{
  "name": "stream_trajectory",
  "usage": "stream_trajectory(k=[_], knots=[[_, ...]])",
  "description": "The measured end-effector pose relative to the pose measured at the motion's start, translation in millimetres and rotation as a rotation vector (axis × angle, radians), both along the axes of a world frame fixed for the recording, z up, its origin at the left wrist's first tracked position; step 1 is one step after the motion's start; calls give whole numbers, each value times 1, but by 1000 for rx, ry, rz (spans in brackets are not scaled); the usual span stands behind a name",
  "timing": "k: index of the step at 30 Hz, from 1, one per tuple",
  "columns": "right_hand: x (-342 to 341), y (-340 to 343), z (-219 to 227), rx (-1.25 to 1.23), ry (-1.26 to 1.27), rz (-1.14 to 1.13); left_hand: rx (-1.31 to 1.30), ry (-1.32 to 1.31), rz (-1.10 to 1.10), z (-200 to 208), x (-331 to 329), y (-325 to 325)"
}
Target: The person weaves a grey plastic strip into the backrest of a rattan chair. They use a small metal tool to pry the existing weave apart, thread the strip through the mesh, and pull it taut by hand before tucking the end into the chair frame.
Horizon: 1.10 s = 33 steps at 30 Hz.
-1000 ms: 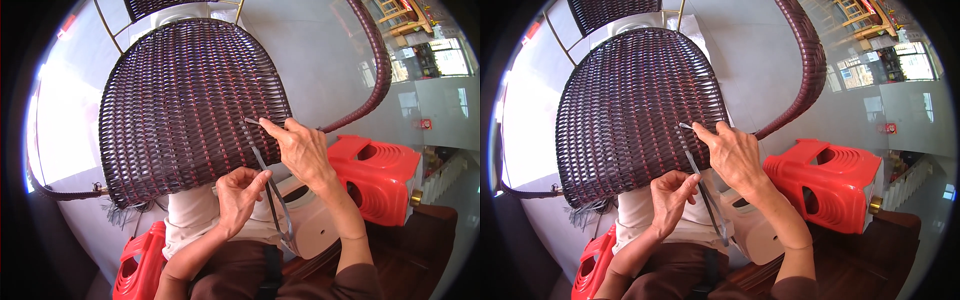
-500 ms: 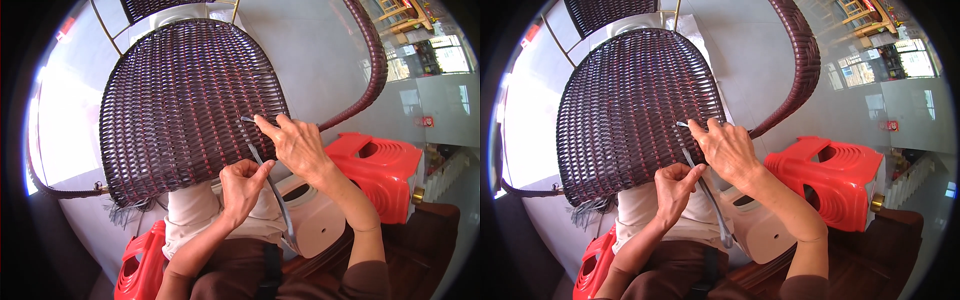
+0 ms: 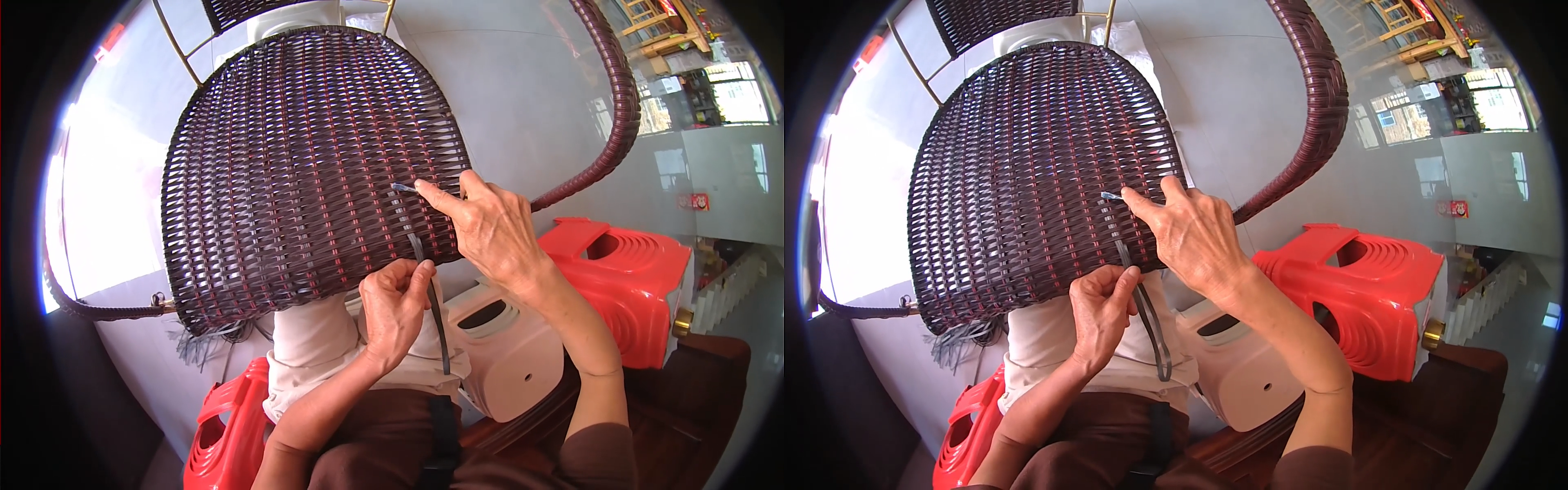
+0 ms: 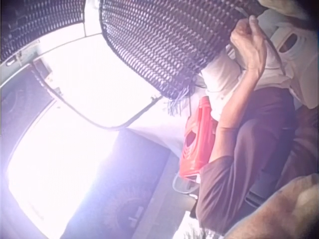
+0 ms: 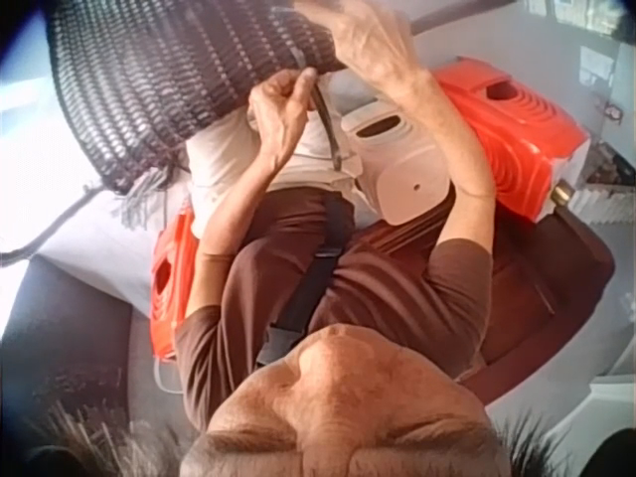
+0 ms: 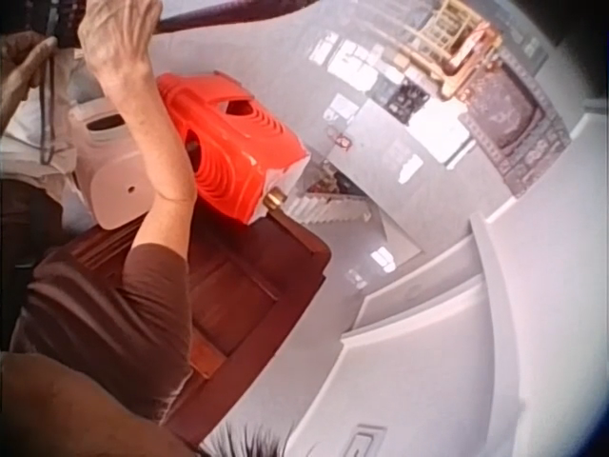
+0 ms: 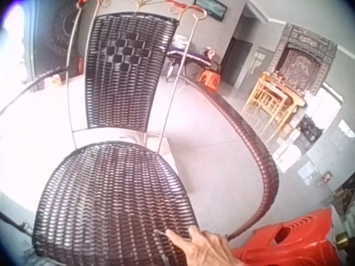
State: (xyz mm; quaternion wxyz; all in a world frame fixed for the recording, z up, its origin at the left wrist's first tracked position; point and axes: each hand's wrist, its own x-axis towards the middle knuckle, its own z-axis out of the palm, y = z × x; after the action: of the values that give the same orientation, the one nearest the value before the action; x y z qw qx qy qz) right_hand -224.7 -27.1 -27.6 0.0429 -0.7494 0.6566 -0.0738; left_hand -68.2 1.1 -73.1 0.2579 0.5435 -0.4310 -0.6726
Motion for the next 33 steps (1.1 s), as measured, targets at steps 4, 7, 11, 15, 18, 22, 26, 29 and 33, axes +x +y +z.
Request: stream_trajectory(k=[4, 7, 11, 15, 18, 22, 26, 29, 33], knots=[[-2, -1, 1, 56, 48, 36, -17, -13, -20, 2, 0, -1], [-4, -4, 2, 19, 99, 102, -41, -4, -33, -1, 1, -1], [-5, -11, 6, -19, 234, 269, -55, 47, -8, -5, 0, 2], [-6, -17, 6, 9, 269, 347, -28, 57, 18, -3, 1, 3], [-6, -18, 7, -8, 321, 399, -20, 52, 23, -4, 2, 3], [-8, -23, 8, 5, 321, 441, -141, 2, 1, -11, 8, 0], [-13, -24, 6, 20, 299, 457, -165, -91, -98, -3, 10, -8], [-16, -24, 3, 31, 269, 439, -156, -108, -128, 0, 12, -11], [-17, -22, -1, 49, 194, 402, -175, -150, -147, 1, 13, -10]])
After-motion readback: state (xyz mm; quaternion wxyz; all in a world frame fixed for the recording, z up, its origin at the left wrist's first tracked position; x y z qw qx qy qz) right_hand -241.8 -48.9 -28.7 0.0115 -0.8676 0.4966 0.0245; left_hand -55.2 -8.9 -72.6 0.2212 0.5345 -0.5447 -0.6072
